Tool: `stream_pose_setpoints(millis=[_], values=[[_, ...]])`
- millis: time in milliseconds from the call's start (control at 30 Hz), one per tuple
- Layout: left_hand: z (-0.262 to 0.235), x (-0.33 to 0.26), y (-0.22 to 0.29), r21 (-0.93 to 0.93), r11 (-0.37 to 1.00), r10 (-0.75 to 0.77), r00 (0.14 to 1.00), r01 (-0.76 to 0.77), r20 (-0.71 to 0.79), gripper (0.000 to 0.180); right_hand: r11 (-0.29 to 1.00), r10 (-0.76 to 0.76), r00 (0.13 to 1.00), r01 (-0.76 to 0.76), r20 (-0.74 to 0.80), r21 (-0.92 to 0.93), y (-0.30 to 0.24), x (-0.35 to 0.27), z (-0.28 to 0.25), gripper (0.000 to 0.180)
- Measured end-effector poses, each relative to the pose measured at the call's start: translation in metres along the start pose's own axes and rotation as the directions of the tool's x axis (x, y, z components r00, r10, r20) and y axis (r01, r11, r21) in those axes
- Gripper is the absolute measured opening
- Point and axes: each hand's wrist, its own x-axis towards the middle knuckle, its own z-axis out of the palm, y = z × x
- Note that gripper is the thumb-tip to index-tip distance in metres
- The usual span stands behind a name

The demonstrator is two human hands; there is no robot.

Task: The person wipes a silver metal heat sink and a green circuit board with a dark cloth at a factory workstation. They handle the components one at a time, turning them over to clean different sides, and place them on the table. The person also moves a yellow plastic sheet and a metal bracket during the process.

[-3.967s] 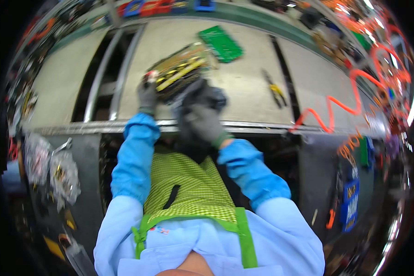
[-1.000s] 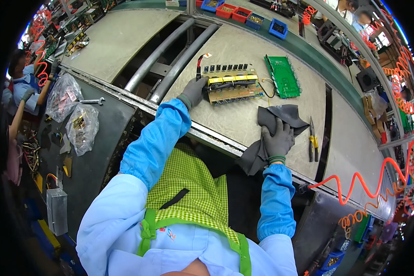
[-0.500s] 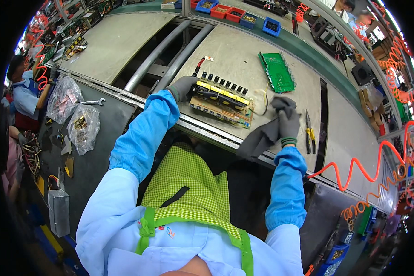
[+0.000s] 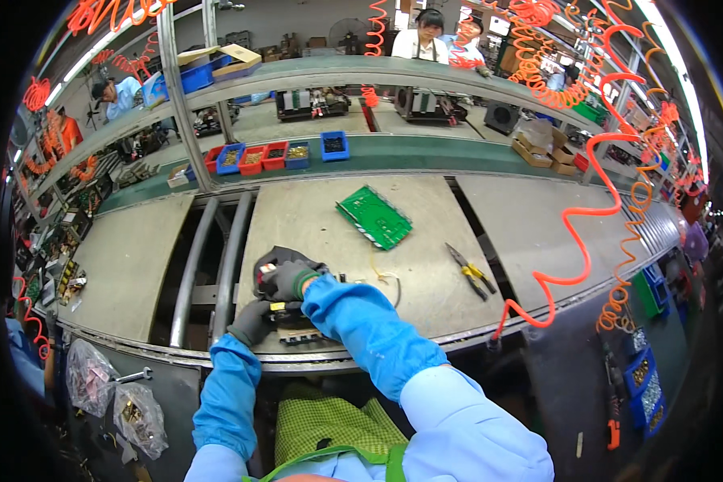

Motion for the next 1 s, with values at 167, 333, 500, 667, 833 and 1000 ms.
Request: stream_pose_setpoints(millis=[167, 333, 500, 667, 833, 1000], values=[[0.014, 0.011, 0.002, -0.210, 0.975, 0.050, 0.992, -0.075, -0.118, 0.030, 0.961, -0.049, 0.995, 0.072, -0.093, 0.267, 0.040, 0.005, 0.030, 0.033], [0.011, 0.002, 0.003, 0.032, 0.999, 0.037, 0.998, -0.036, -0.043, 0.026, 0.944, -0.013, 0.991, 0.057, -0.136, 0.326, 0.030, -0.007, 0.026, 0.029], [0.015, 0.011, 0.007, -0.655, 0.744, -0.168, 0.986, 0.134, 0.011, 0.024, 0.929, 0.268, 0.952, -0.215, -0.146, 0.301, 0.031, 0.004, 0.033, 0.038], [0.024, 0.007, -0.004, -0.100, 0.995, 0.024, 0.997, -0.031, -0.072, 0.035, 0.861, 0.293, 0.939, -0.176, -0.182, 0.477, 0.029, -0.016, 0.024, 0.033], [0.043, 0.011, -0.024, -0.391, 0.919, -0.055, 0.998, 0.039, -0.032, 0.029, 0.939, 0.011, 0.999, 0.006, -0.049, 0.344, 0.040, -0.019, 0.019, 0.041], [0.030, 0.020, 0.011, -0.895, 0.372, -0.294, 0.946, 0.244, 0.136, 0.031, 0.938, 0.084, 0.991, -0.045, -0.101, 0.345, 0.041, -0.020, 0.030, 0.032]])
